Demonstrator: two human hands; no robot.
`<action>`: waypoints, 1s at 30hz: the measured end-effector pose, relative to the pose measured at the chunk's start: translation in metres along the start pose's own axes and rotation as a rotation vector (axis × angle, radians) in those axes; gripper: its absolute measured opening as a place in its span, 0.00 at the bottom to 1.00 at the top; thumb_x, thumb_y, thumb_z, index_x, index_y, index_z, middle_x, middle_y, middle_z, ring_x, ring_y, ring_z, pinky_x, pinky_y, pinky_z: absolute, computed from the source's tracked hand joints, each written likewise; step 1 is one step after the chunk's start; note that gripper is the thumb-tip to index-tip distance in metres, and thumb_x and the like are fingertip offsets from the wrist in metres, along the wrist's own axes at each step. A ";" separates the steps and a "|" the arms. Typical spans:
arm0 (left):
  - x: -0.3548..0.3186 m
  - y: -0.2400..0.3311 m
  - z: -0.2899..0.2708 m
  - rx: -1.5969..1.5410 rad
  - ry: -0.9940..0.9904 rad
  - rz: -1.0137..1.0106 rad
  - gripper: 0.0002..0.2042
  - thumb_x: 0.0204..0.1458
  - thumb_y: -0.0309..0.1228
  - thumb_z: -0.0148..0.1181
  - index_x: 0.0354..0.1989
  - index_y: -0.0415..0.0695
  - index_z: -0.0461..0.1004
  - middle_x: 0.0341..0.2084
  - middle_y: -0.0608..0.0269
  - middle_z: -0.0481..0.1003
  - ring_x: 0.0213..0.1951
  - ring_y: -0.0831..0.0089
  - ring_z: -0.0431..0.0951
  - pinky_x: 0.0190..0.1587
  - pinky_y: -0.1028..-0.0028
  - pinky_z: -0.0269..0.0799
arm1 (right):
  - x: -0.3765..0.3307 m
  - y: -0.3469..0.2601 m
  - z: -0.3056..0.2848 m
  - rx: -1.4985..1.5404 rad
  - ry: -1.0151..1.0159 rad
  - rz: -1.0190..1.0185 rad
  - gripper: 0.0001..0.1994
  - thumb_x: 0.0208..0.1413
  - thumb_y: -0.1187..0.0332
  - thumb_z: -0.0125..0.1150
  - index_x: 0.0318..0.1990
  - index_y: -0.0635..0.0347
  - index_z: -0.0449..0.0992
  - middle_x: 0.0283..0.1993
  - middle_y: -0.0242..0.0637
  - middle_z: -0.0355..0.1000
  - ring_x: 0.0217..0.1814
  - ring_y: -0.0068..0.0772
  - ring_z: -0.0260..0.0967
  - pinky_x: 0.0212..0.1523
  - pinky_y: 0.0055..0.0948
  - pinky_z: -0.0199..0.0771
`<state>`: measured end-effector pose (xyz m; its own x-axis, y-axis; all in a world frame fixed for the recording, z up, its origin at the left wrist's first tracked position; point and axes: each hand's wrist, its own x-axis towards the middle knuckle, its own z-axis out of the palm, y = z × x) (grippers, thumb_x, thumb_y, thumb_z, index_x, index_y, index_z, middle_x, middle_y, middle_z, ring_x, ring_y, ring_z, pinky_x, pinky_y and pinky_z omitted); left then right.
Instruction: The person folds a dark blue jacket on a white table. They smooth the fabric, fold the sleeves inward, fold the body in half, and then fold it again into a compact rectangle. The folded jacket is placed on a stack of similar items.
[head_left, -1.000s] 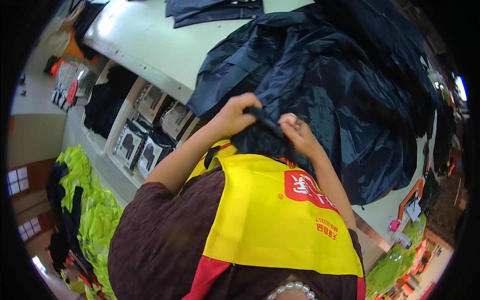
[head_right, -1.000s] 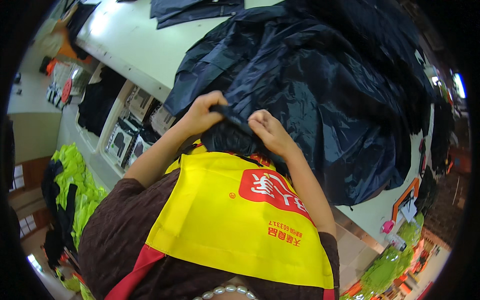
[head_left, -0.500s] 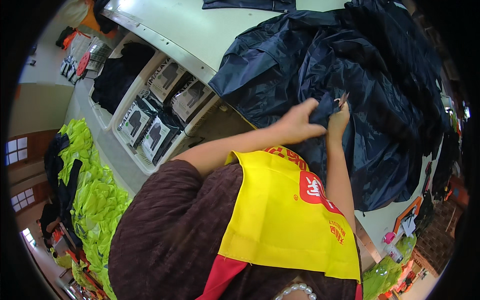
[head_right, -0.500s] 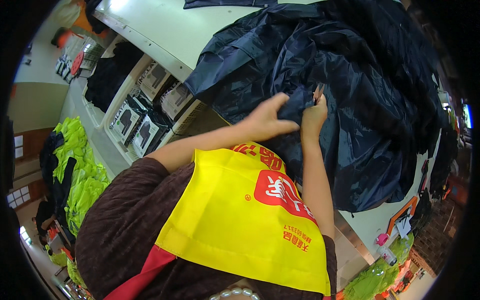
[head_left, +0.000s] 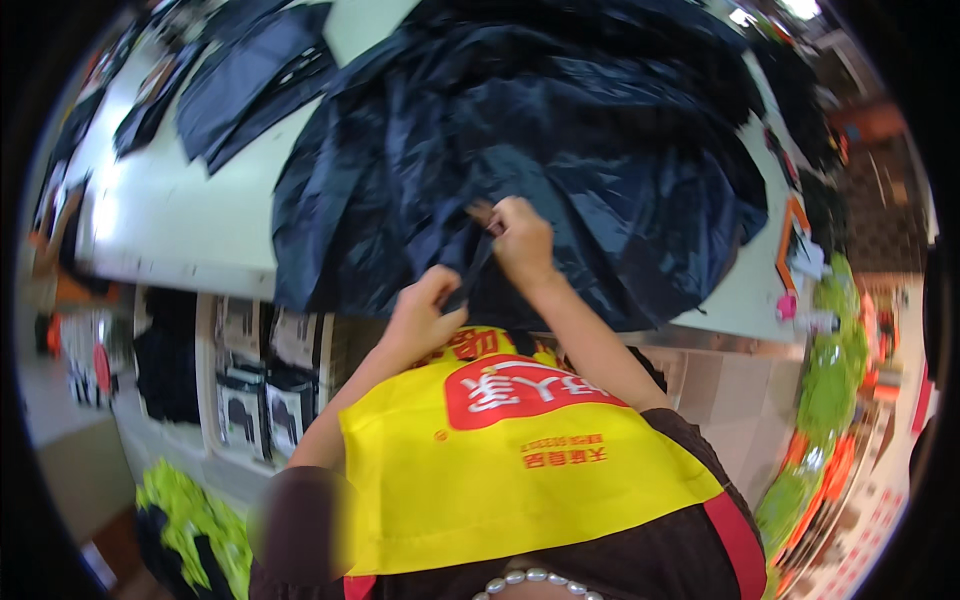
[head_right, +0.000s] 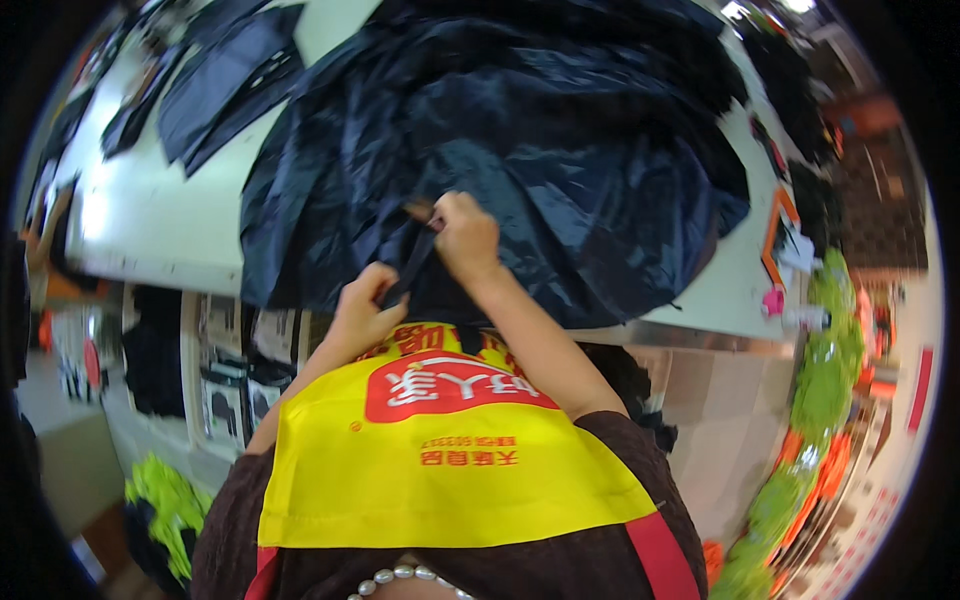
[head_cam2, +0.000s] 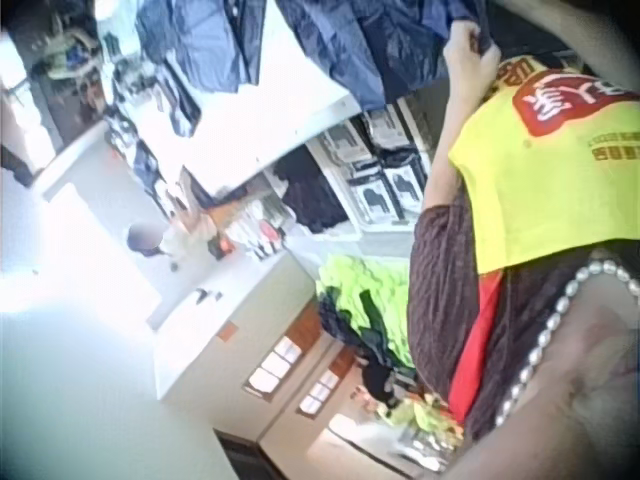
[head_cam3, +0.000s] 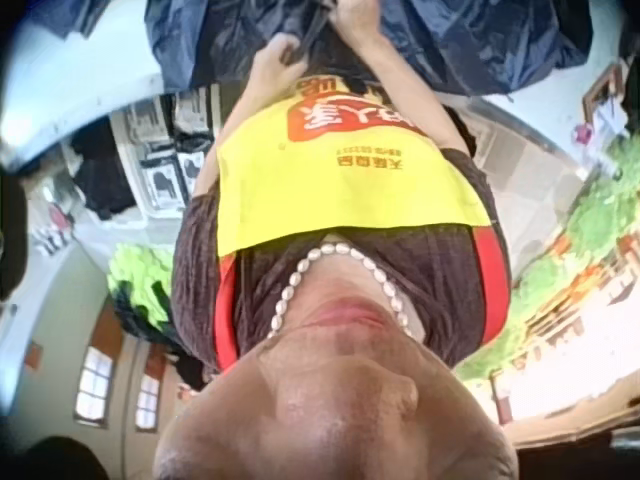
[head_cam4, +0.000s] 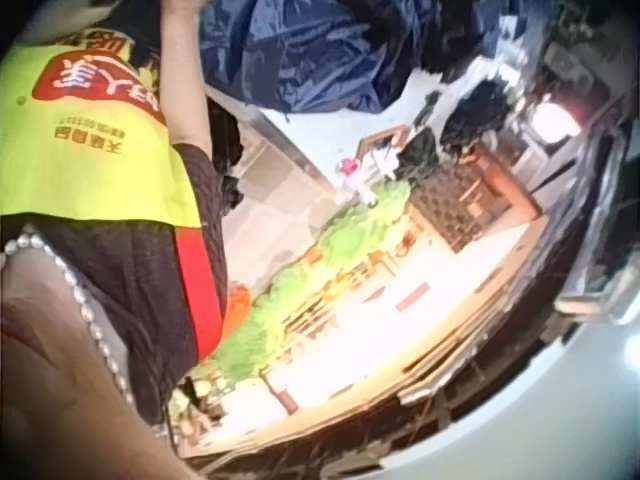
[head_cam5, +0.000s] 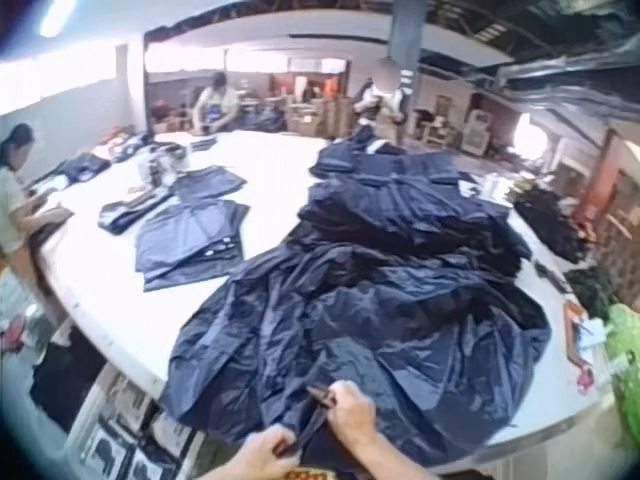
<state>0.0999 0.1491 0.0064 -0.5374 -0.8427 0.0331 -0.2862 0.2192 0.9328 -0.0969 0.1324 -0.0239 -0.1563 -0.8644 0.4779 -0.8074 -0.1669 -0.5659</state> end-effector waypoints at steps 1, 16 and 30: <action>0.004 -0.019 -0.007 0.050 0.080 0.200 0.12 0.37 0.19 0.59 0.32 0.41 0.67 0.20 0.59 0.67 0.22 0.74 0.68 0.27 0.76 0.65 | -0.009 -0.005 -0.007 0.125 -0.011 0.064 0.06 0.41 0.79 0.59 0.26 0.60 0.67 0.28 0.45 0.68 0.30 0.49 0.68 0.29 0.38 0.69; 0.098 0.000 -0.054 0.345 0.423 0.082 0.18 0.45 0.27 0.60 0.47 0.41 0.71 0.46 0.58 0.71 0.46 0.65 0.70 0.52 0.71 0.64 | -0.150 0.235 -0.234 -0.524 0.549 1.012 0.18 0.48 0.58 0.61 0.39 0.65 0.73 0.35 0.52 0.73 0.40 0.54 0.72 0.39 0.43 0.70; 0.075 -0.025 0.118 0.681 -0.418 0.640 0.22 0.37 0.35 0.64 0.44 0.44 0.73 0.45 0.56 0.69 0.52 0.58 0.66 0.55 0.61 0.59 | -0.174 0.172 -0.203 0.409 0.592 1.182 0.17 0.59 0.54 0.49 0.32 0.58 0.76 0.17 0.28 0.62 0.20 0.23 0.63 0.20 0.27 0.63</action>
<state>-0.0263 0.1386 -0.0570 -0.9439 -0.2596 0.2040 -0.1687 0.9103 0.3780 -0.3237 0.3506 -0.0679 -0.9232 -0.2777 -0.2655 0.1785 0.3019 -0.9365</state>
